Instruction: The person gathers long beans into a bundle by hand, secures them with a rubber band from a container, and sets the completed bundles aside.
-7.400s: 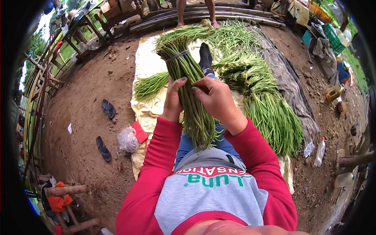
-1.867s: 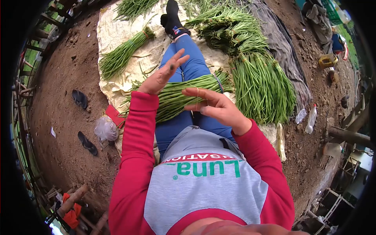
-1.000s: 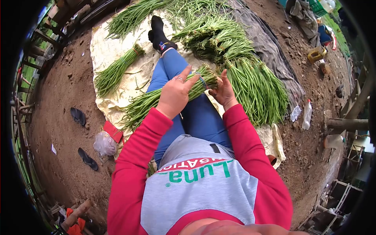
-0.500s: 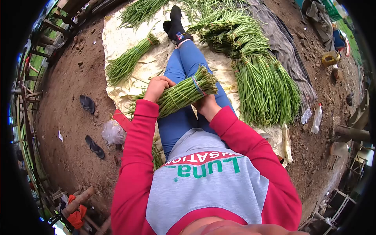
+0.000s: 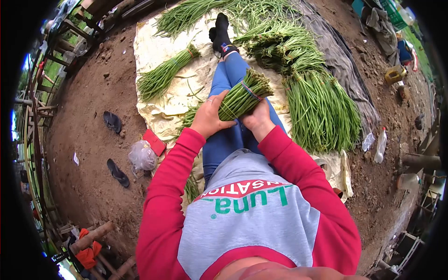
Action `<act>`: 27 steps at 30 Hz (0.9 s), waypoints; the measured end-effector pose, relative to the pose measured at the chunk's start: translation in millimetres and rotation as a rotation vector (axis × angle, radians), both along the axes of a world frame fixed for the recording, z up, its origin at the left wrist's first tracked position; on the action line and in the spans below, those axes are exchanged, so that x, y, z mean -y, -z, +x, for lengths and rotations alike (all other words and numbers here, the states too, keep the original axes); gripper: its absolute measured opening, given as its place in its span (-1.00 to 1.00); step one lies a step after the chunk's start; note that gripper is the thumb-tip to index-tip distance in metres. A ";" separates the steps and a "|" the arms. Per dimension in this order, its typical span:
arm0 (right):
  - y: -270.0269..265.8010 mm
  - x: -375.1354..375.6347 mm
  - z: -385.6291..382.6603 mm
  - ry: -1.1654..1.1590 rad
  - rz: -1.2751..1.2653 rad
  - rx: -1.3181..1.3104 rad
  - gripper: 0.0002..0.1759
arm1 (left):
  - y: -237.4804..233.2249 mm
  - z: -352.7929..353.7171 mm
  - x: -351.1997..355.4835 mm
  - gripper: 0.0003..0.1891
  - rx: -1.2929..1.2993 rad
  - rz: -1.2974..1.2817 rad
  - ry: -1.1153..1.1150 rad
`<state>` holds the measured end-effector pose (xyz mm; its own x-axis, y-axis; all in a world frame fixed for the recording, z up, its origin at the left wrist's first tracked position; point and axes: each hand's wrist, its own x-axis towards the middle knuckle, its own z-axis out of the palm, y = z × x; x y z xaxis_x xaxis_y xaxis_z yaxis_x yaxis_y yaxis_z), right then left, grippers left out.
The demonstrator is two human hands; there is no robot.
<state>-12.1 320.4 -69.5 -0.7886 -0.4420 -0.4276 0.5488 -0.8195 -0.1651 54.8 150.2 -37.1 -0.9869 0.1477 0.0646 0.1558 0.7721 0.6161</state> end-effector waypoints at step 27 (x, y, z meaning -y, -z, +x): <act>-286.1 -31.0 12.4 0.107 0.369 -1.410 -0.23 | -164.1 30.2 -16.6 -0.52 -1.032 0.138 0.164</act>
<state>0.3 351.5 216.5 -0.6624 -0.3939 0.6373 -0.3022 -0.6379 -0.7083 85.0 166.8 127.0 -0.4121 0.2018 0.8885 0.7510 0.6274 0.2058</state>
